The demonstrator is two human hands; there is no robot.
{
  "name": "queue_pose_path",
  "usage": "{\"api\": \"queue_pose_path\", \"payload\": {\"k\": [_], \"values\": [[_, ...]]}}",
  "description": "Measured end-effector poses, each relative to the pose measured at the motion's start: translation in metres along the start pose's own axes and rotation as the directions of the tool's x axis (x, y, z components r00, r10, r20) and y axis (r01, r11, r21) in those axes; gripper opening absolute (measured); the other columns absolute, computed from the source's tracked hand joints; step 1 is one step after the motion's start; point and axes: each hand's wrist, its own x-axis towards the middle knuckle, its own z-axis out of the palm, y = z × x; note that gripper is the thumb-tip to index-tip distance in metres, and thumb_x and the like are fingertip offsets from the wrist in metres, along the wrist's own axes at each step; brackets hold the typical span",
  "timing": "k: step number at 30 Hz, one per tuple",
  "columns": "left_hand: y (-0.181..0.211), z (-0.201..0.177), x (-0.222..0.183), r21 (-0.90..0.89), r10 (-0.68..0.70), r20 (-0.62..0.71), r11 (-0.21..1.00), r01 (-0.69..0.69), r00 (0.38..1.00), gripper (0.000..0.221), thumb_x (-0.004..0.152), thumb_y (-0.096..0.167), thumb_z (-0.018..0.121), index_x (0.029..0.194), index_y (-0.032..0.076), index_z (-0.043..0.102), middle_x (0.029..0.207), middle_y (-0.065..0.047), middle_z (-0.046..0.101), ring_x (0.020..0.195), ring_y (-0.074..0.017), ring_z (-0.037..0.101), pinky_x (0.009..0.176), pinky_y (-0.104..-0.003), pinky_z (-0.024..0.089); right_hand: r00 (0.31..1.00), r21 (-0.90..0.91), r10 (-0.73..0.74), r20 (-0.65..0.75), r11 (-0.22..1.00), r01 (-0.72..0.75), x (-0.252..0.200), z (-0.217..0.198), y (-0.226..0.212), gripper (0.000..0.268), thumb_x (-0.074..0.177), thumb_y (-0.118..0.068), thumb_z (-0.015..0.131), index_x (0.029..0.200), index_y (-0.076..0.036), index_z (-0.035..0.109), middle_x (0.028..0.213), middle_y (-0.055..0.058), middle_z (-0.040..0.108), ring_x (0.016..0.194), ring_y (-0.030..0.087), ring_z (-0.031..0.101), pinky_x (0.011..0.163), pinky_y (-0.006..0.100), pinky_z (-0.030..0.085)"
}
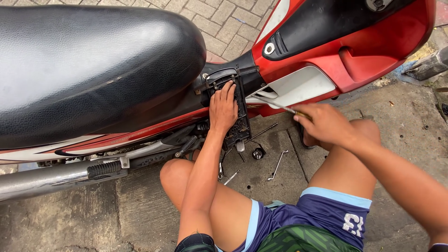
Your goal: Reassembling small components on a motorcycle using a screwdriver and manual manipulation.
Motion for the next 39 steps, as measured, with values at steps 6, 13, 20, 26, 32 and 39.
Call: {"api": "queue_pose_path", "payload": {"k": [6,13,20,26,32,39], "values": [[0.006,-0.002,-0.001,-0.066,-0.027,-0.009,0.997,0.027,1.000,0.053,0.094,0.004,0.063,0.145,0.006,0.048,0.149,-0.013,0.044,0.121,-0.0260,0.054,0.111,-0.041,0.043,0.997,0.448,0.011,-0.079,0.894,0.026,-0.040,0.124,0.056,0.030,0.097,-0.014,0.066,0.123,-0.001,0.074,0.115,0.023,0.077,0.108,0.040,0.074,0.094,0.052,0.060],[0.035,-0.021,-0.017,-0.154,-0.154,0.010,0.976,0.153,0.988,0.051,0.098,0.002,0.063,0.146,0.003,0.045,0.155,-0.016,0.039,0.138,-0.0332,0.049,0.123,-0.050,0.037,0.980,0.350,-0.159,-0.124,0.917,0.193,-0.046,0.192,0.062,0.031,0.100,-0.026,0.067,0.126,-0.011,0.074,0.105,0.015,0.079,0.096,0.033,0.076,0.081,0.043,0.063],[0.039,-0.013,0.000,-0.120,-0.347,-0.079,0.934,0.337,0.934,0.031,0.099,0.013,0.066,0.128,0.010,0.058,0.115,-0.005,0.054,0.109,-0.0205,0.060,0.096,-0.038,0.055,0.953,0.309,-0.166,-0.252,0.920,0.242,-0.033,0.212,0.077,0.029,0.099,-0.030,0.067,0.123,-0.014,0.074,0.102,0.010,0.078,0.092,0.030,0.077,0.075,0.038,0.063],[0.008,0.039,0.045,-0.108,-0.562,-0.091,0.826,0.553,0.822,0.031,0.095,0.030,0.074,0.115,0.010,0.061,0.097,-0.004,0.056,0.087,-0.0198,0.066,0.071,-0.037,0.060,0.952,0.360,-0.156,-0.265,0.900,0.247,-0.025,0.207,0.081,0.029,0.099,-0.027,0.068,0.123,-0.013,0.074,0.106,0.012,0.078,0.095,0.029,0.077,0.079,0.037,0.062],[0.023,0.055,0.059,-0.137,-0.650,-0.271,0.756,0.640,0.710,0.032,0.081,0.017,0.082,0.099,0.009,0.057,0.096,-0.008,0.051,0.093,-0.0303,0.062,0.079,-0.044,0.057,0.956,0.410,-0.089,-0.278,0.889,0.202,-0.027,0.198,0.088,0.027,0.097,-0.021,0.068,0.122,-0.012,0.075,0.105,0.015,0.078,0.095,0.034,0.076,0.078,0.040,0.063],[0.033,0.057,0.059,-0.241,-0.649,-0.397,0.756,0.609,0.649,0.023,0.086,0.009,0.075,0.090,0.014,0.052,0.086,-0.001,0.047,0.084,-0.0219,0.055,0.077,-0.037,0.052,0.951,0.392,-0.080,-0.299,0.898,0.199,-0.032,0.202,0.102,0.026,0.096,-0.021,0.069,0.119,-0.013,0.076,0.106,0.014,0.078,0.097,0.033,0.076,0.078,0.039,0.063]]}}
